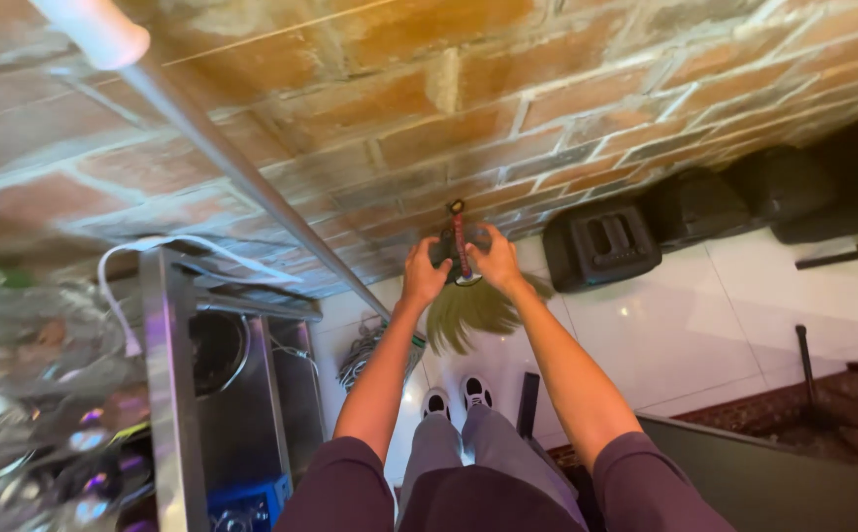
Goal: The person assembles a mop and then mops the floor in a restaurant bar area.
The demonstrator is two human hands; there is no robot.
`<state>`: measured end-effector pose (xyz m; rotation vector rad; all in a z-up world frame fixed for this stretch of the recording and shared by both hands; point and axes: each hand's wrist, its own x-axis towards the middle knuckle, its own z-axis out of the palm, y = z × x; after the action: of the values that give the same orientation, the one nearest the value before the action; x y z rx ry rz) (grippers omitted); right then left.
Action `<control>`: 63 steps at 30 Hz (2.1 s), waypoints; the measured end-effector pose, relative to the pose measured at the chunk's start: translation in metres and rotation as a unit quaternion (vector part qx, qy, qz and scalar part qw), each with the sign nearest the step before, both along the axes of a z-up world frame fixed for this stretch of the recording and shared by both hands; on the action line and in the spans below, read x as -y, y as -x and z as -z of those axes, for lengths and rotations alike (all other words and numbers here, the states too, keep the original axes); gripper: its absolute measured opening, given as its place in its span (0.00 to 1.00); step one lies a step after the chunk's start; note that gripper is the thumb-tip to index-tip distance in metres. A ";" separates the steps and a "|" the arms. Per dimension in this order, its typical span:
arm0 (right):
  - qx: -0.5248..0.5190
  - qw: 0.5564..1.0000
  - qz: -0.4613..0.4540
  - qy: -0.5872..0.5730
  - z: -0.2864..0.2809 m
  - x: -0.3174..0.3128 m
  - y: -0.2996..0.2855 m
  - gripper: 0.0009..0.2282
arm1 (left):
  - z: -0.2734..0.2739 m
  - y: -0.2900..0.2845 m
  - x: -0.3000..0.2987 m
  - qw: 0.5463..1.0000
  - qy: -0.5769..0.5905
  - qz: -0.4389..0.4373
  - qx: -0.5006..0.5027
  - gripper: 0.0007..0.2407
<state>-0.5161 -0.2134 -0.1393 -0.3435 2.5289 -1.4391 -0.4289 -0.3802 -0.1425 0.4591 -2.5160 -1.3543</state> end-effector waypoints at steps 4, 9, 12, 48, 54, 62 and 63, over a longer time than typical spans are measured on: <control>0.038 0.999 0.023 0.002 0.038 0.012 0.018 0.27 | 0.071 0.024 0.015 1.000 0.017 0.013 0.019 0.23; -0.020 0.998 0.026 -0.044 0.114 0.035 0.050 0.23 | 0.138 0.061 0.038 0.996 0.062 0.038 0.059 0.27; -0.030 0.998 0.045 -0.035 0.130 0.043 0.066 0.23 | 0.134 0.082 0.030 0.988 0.066 0.052 0.127 0.30; -0.117 0.975 0.182 0.042 0.082 -0.030 0.039 0.10 | 0.142 0.040 0.026 0.947 0.259 0.079 0.171 0.06; -0.105 0.983 0.150 0.004 -0.057 -0.065 -0.030 0.08 | 0.082 0.003 0.026 0.965 0.186 0.016 0.182 0.09; -0.107 0.993 0.040 0.039 -0.155 -0.090 -0.120 0.05 | 0.042 -0.093 0.007 0.981 0.095 -0.059 0.160 0.11; -0.096 0.994 0.020 0.049 -0.165 -0.091 -0.130 0.04 | 0.040 -0.103 0.004 0.980 0.076 -0.087 0.161 0.11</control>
<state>-0.3860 -0.1226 0.0253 -0.4722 2.6318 -1.6210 -0.3255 -0.3841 -0.1821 0.9052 -2.7268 -1.0876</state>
